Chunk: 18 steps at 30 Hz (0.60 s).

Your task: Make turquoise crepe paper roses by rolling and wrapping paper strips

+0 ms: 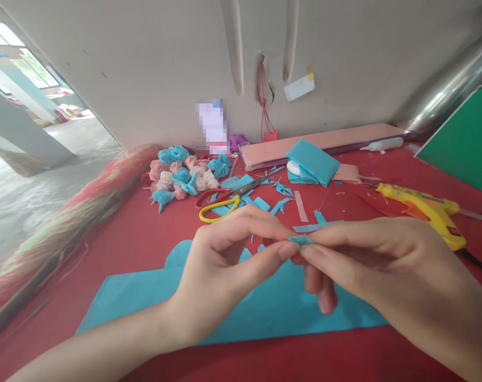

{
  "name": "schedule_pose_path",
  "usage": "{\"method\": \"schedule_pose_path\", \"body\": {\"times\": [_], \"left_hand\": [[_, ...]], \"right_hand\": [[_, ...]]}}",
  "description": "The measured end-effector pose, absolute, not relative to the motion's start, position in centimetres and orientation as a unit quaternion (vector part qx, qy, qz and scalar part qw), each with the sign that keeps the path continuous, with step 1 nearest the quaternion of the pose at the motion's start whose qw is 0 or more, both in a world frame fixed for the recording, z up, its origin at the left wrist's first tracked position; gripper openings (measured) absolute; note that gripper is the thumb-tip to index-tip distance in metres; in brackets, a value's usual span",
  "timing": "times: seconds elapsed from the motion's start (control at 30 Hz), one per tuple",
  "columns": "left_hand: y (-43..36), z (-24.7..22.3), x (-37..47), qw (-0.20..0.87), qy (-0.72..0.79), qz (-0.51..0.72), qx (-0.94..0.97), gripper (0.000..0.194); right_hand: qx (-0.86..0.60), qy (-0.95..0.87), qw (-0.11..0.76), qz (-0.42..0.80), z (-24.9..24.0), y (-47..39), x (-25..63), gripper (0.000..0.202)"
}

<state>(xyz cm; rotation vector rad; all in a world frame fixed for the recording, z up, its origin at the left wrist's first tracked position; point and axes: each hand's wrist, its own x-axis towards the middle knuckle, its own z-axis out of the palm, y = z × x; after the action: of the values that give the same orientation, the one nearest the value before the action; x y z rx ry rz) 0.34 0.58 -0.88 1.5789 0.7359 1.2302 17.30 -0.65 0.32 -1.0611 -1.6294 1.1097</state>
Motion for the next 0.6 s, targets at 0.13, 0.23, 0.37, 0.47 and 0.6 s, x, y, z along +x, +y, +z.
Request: {"method": "schedule_pose_path", "body": {"times": [0.13,0.23,0.37,0.47,0.6], "left_hand": [[0.8,-1.2,0.4,0.501,0.276,0.51,0.642,0.011],[0.9,-1.4,0.5,0.501,0.271,0.515,0.641,0.009],[0.7,-1.5,0.5,0.468,0.283,0.531,0.648,0.006],[0.6,-1.5,0.5,0.45,0.282,0.54,0.653,0.005],[0.5,-1.7,0.7,0.445,0.28,0.543,0.654,0.005]], "right_hand": [[-0.406,-0.642,0.387,0.523,0.3,-0.4,17.7,0.023],[-0.385,-0.646,0.393,0.529,0.1,-0.5,17.7,0.023],[-0.384,-0.716,0.483,0.327,-0.6,-1.0,17.1,0.019],[-0.375,-0.77,0.509,0.088,-0.9,-1.4,16.9,0.014],[-0.381,-0.791,0.463,-0.125,-0.4,-1.5,16.7,0.032]]}}
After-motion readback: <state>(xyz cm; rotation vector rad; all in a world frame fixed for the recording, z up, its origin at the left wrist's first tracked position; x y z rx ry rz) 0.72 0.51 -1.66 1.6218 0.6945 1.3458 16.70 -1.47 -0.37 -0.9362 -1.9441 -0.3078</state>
